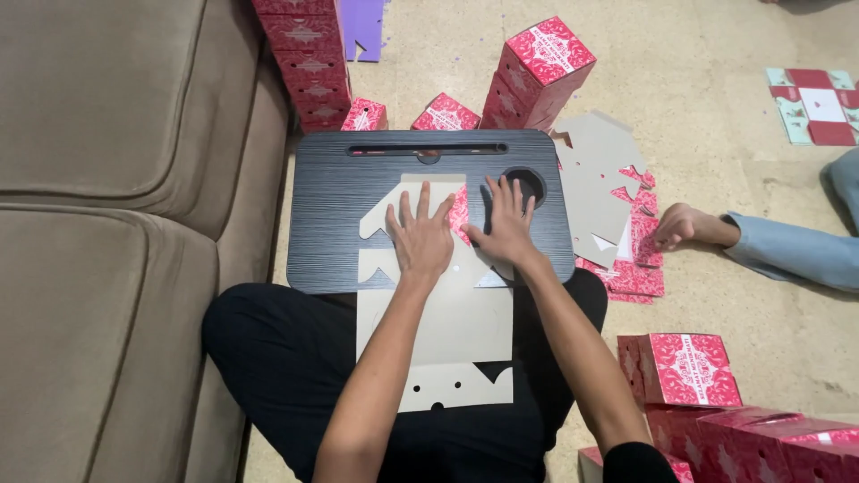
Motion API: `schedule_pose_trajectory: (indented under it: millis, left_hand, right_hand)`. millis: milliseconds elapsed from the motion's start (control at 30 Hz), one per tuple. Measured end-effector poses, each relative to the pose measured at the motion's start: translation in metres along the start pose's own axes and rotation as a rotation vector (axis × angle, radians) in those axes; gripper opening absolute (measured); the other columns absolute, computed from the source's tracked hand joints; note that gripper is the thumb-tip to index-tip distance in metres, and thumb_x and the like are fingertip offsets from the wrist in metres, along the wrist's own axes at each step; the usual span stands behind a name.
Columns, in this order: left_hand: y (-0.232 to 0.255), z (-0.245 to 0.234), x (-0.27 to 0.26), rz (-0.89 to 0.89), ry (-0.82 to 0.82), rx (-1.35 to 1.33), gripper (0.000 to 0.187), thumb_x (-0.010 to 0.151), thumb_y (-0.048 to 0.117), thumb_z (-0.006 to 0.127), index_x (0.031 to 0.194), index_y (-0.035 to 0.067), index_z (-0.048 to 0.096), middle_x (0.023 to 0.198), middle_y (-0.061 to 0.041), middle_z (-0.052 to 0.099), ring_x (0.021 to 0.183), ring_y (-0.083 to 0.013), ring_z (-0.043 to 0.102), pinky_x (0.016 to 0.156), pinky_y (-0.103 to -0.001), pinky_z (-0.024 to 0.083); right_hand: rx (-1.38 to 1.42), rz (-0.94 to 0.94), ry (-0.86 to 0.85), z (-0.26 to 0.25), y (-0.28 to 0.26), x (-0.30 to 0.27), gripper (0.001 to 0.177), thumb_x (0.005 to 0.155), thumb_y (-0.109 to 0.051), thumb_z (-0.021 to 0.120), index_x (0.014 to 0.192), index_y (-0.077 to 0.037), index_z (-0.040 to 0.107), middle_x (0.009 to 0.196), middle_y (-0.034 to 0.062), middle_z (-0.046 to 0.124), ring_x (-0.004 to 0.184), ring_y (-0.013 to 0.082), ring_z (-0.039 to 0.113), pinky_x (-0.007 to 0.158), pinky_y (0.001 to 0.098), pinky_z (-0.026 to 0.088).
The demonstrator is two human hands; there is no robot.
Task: The person assembles a flat-packed cardboard box by folding the sides and tucking the flaps into place. They then place the completed box aside and begin assembling another one.
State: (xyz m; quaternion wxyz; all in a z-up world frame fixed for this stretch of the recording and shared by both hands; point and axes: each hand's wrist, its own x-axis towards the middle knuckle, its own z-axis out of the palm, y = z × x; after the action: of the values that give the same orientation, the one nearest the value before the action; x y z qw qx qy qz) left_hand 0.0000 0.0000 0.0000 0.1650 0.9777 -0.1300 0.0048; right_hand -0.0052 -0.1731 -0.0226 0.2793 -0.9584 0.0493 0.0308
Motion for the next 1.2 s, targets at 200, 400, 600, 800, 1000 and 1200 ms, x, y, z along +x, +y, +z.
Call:
schedule_pose_trajectory:
  millis: [200,400,600,800,1000,1200]
  left_hand:
    - [0.003,-0.005,-0.001,-0.002,0.009,0.006,0.043,0.106,0.032,0.034,0.140,0.039,0.059,0.161,-0.008,0.041,0.150,-0.0415,0.031,0.117,-0.067,0.011]
    - [-0.008,0.006,0.003,0.009,0.047,-0.139,0.052,0.104,0.043,0.037,0.153,0.027,0.047,0.159,-0.011,0.044,0.147,-0.0377,0.036,0.118,-0.062,0.015]
    - [-0.019,0.003,0.000,-0.020,0.109,-0.555,0.081,0.100,0.066,0.004,0.163,0.016,0.019,0.153,-0.013,0.052,0.148,-0.0354,0.034,0.118,-0.055,0.013]
    - [-0.033,0.002,0.004,0.015,0.053,-0.819,0.089,0.097,0.074,0.005,0.163,0.016,0.021,0.162,-0.013,0.040,0.148,-0.0331,0.035,0.118,-0.053,0.014]
    - [-0.032,-0.011,0.001,0.007,0.008,-0.842,0.084,0.099,0.068,0.007,0.161,0.016,0.027,0.164,-0.014,0.037,0.148,-0.0303,0.037,0.119,-0.051,0.013]
    - [-0.030,-0.020,-0.001,0.051,-0.081,-0.629,0.074,0.100,0.063,0.037,0.156,0.014,0.037,0.162,-0.014,0.036,0.150,-0.0310,0.032,0.120,-0.054,0.014]
  right_hand:
    - [0.051,-0.026,-0.002,-0.005,-0.004,-0.025,0.108,0.082,-0.054,0.078,0.161,-0.011,0.019,0.166,0.0275,0.019,0.155,0.0459,0.002,0.118,0.0682,-0.009]
    - [0.098,-0.090,0.188,0.006,-0.004,-0.055,0.106,0.077,-0.049,0.085,0.157,-0.005,0.031,0.155,0.0264,0.034,0.149,0.0524,0.015,0.116,0.0747,0.008]
    - [0.203,-0.546,0.092,0.054,-0.017,-0.078,0.015,0.091,-0.023,0.076,0.104,-0.014,0.078,0.099,0.0055,0.072,0.100,0.0251,0.068,0.092,0.0384,0.053]
    - [0.250,-0.534,0.036,0.035,-0.064,-0.064,0.012,0.087,-0.018,0.073,0.093,-0.008,0.074,0.135,0.0172,0.065,0.139,0.0355,0.051,0.112,0.0484,0.047]
    - [0.370,-0.323,-0.070,0.003,-0.092,-0.060,0.058,0.104,-0.020,0.045,0.156,-0.001,0.030,0.155,0.0366,0.034,0.147,0.0502,0.028,0.120,0.0634,0.027]
    - [-0.179,-0.230,-0.057,0.015,-0.066,-0.028,0.069,0.102,-0.040,0.045,0.161,-0.010,0.028,0.167,0.0238,0.020,0.157,0.0396,0.010,0.126,0.0548,0.010]
